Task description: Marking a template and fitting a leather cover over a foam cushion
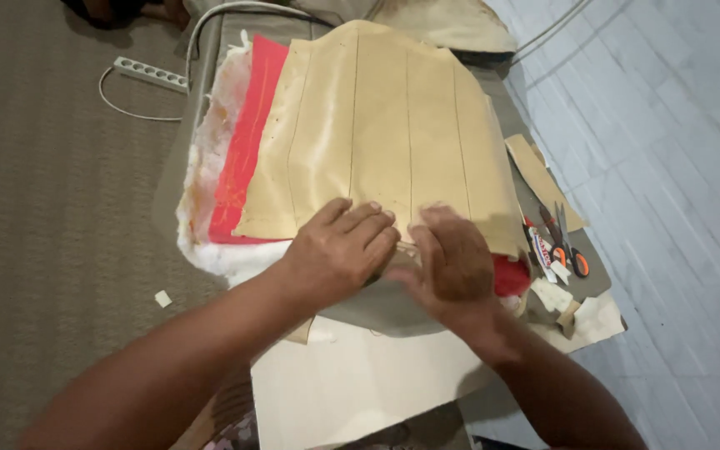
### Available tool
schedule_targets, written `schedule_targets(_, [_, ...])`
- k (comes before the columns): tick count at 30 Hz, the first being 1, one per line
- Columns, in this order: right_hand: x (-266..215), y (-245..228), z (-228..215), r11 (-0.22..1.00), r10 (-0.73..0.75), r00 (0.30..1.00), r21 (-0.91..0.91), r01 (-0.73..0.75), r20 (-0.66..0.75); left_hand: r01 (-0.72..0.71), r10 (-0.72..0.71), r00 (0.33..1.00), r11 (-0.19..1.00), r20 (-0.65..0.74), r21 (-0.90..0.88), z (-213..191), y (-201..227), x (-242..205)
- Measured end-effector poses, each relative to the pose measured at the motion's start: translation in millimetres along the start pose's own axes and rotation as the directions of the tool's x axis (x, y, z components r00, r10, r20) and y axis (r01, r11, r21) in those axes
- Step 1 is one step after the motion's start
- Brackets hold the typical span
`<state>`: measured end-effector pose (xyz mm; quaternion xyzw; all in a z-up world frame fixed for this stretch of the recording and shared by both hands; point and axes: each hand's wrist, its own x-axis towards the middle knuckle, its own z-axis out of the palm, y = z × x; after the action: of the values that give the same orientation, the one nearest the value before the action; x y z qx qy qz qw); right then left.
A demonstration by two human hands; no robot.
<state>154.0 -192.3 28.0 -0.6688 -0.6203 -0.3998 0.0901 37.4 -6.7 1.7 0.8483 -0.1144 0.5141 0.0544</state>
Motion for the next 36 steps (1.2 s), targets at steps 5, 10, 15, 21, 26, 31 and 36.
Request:
schedule_targets(5, [-3, 22, 21, 0.987, -0.085, 0.993, -0.142, 0.073, -0.082, -0.008, 0.024, 0.988, 0.995, -0.154, 0.104, -3, -3, 20])
schedule_targets(10, [10, 29, 23, 0.986, -0.059, 0.994, -0.162, 0.043, -0.092, 0.030, -0.017, 0.987, 0.996, -0.159, 0.080, -1, -5, 17])
schedule_targets(15, [-4, 40, 34, 0.991, -0.045, 0.988, -0.129, 0.026, -0.145, -0.011, 0.013, 1.000, 0.996, -0.021, 0.086, -69, -15, 18])
schedule_targets(21, [4, 22, 19, 0.998, -0.067, 0.995, -0.001, 0.067, -0.078, -0.055, 0.056, 0.998, 0.997, -0.017, 0.057, -61, -27, 1])
schedule_targets(26, [50, -45, 3, 0.999, -0.024, 0.996, 0.043, 0.027, -0.087, 0.012, -0.019, 0.997, 0.996, 0.079, 0.088, -43, -39, -20])
schedule_targets(31, [63, -20, 10, 0.982, -0.103, 0.990, 0.148, 0.116, -0.094, 0.148, -0.151, 0.970, 0.988, 0.189, 0.031, -75, -40, -7])
schedule_targets(36, [51, -17, 24, 0.981, -0.058, 0.996, 0.180, 0.069, -0.066, 0.199, -0.203, 0.978, 0.977, 0.045, 0.078, -65, -37, -48])
